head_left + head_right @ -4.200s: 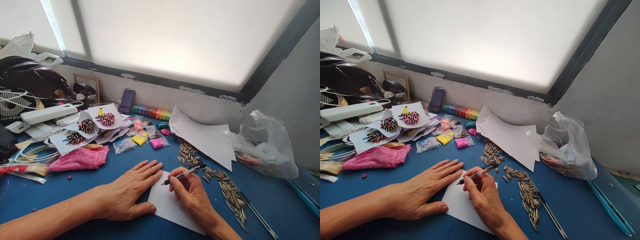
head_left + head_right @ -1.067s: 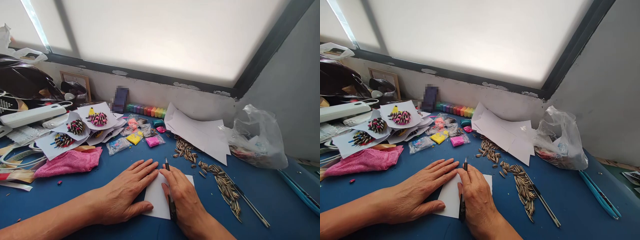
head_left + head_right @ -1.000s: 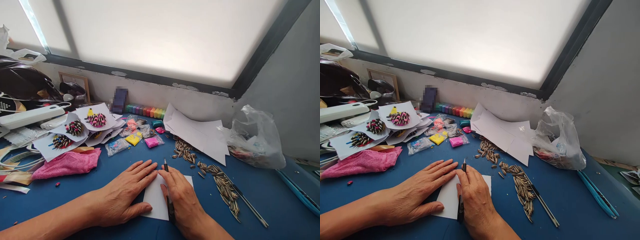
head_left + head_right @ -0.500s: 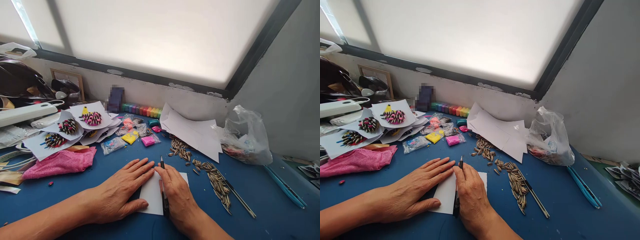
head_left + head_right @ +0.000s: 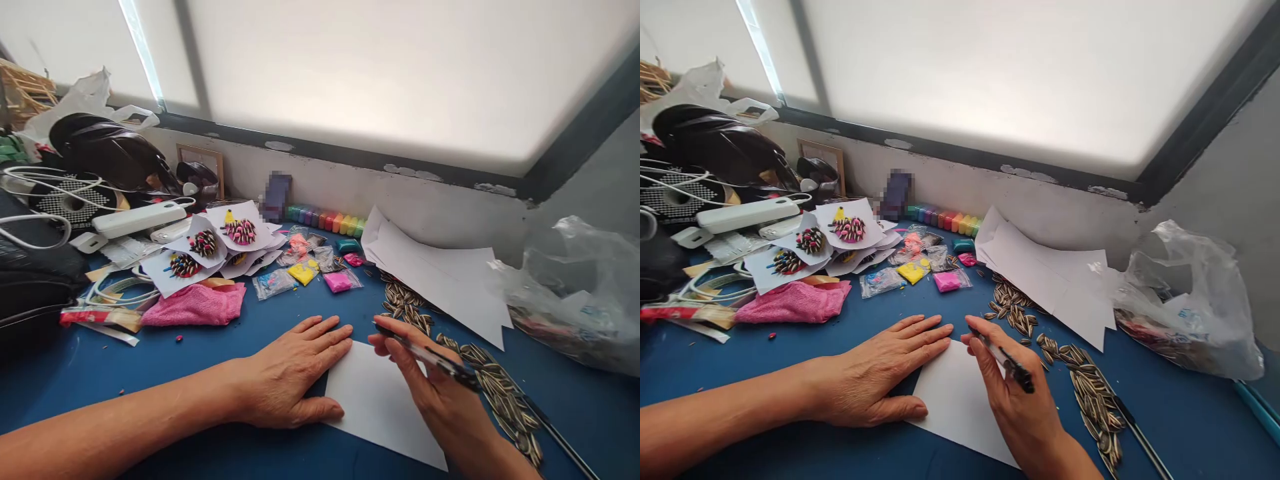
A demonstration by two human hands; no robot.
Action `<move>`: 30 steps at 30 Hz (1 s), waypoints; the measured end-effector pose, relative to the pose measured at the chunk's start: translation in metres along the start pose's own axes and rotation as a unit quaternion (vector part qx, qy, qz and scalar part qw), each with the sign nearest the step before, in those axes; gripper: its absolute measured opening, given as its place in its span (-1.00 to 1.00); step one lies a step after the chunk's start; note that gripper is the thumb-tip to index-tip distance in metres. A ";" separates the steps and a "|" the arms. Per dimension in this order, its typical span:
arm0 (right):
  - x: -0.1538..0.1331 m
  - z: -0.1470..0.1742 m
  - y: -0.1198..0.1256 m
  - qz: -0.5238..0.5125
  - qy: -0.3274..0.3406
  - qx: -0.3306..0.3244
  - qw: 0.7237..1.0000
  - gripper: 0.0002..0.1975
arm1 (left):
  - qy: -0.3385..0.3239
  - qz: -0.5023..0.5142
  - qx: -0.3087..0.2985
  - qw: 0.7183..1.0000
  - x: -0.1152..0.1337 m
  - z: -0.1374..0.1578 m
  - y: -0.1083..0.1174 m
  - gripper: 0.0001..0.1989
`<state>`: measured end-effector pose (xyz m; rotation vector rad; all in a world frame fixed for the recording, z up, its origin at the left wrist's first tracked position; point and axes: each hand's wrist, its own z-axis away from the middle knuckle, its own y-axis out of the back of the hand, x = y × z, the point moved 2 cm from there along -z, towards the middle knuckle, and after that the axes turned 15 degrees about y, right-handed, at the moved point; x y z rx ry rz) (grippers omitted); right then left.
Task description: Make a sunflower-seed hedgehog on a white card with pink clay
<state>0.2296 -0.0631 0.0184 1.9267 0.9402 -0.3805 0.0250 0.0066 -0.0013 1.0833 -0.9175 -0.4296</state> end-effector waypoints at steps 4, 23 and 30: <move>-0.004 -0.004 0.000 -0.061 -0.073 0.001 0.995 -0.66 | -0.008 0.015 0.017 1.000 -0.001 0.000 -0.001 -0.21; 0.019 0.009 -0.020 -0.200 -0.216 0.023 0.955 -0.52 | 0.000 0.025 0.020 0.999 -0.007 -0.002 -0.002 -0.15; 0.029 -0.003 -0.002 -0.179 -0.205 0.092 0.958 -0.55 | -0.014 -0.004 0.028 0.999 -0.005 0.004 -0.001 -0.20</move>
